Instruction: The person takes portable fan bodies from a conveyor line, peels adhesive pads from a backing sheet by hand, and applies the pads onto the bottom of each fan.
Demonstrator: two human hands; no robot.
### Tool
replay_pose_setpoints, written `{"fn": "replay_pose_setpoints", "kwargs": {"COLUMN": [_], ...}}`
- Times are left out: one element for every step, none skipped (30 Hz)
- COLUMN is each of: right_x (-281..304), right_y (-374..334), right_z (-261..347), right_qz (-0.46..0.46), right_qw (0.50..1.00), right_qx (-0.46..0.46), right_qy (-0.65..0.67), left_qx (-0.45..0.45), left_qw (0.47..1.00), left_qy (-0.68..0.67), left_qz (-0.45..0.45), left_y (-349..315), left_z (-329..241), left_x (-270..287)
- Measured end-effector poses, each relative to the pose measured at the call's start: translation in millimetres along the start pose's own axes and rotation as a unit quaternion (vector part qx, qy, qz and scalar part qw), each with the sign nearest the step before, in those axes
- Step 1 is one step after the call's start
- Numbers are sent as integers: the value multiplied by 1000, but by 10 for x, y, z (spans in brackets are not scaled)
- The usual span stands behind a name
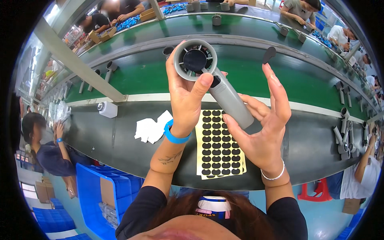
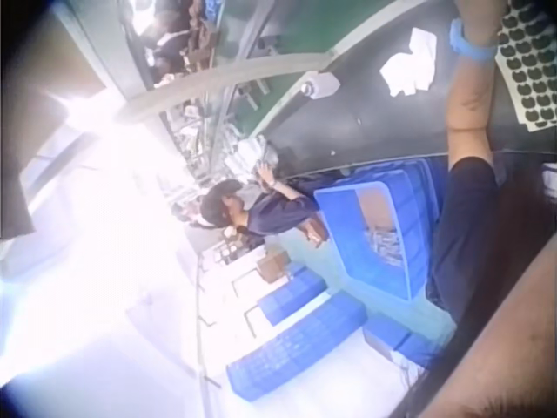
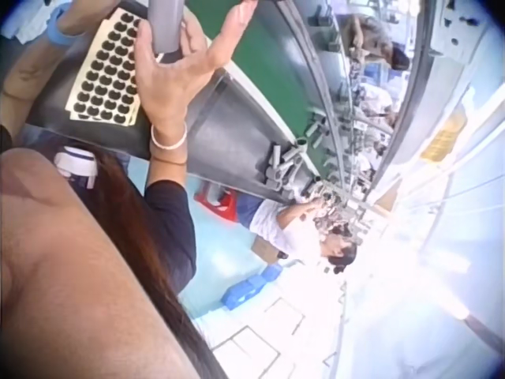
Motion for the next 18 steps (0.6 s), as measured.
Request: {"fn": "replay_pose_setpoints", "kwargs": {"right_x": [0,-7,-13,-20,-23,-41,-56,-50,-26,-6,8,60,104,132,144,151,147,146], "right_y": [2,4,8,12,15,19,24,31,34,28,28,40,46,53,53,57,61,65], "right_z": [-7,-8,2,11,-1,13,31,13,6,10,24,11,-13,-4,-9,-8,-3,-9], "right_qz": [-1,0,2,4,5,11,18,18,8,-2,-2,-15,-27,-33,-32,-28,-23,-21], "right_qw": [1000,1000,1000,1000,1000,999,998,998,998,997,997,999,1000,999,999,999,1000,1000], "right_qx": [-2,-2,7,15,14,34,53,51,56,60,58,25,-8,-14,-16,-9,-2,-3], "right_qy": [6,7,1,-5,-6,-7,-9,-9,-26,-42,-43,-15,13,13,12,12,13,14], "left_qx": [2,3,3,7,12,12,17,22,24,50,77,99,109,117,124,125,127,129], "left_qw": [1000,1000,1000,1000,999,999,999,999,999,998,996,994,993,991,990,990,987,983], "left_qy": [-5,-9,-8,-19,-31,-32,-35,-38,-38,-38,-39,36,47,58,69,68,99,131], "left_qz": [-6,-13,-15,-23,-30,-31,-22,-13,-13,-3,7,13,-1,7,15,14,15,16], "left_y": [-3,-16,-28,-42,-54,-64,-71,-78,-76,-63,-51,-39,-20,-2,6,11,15,13], "left_z": [9,12,13,26,46,57,72,88,76,78,92,91,122,125,121,100,59,28], "left_x": [6,17,13,17,10,-5,-34,-57,-54,-56,-42,14,67,87,107,120,133,148]}}
Point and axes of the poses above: each hand's wrist, its own y-axis towards the middle knuckle, its own x-axis out of the back of the hand, z = x × y, the point moved 8 cm from there along y, towards the middle knuckle, and after that the axes turned 5 degrees about z, right-handed, at the moved point
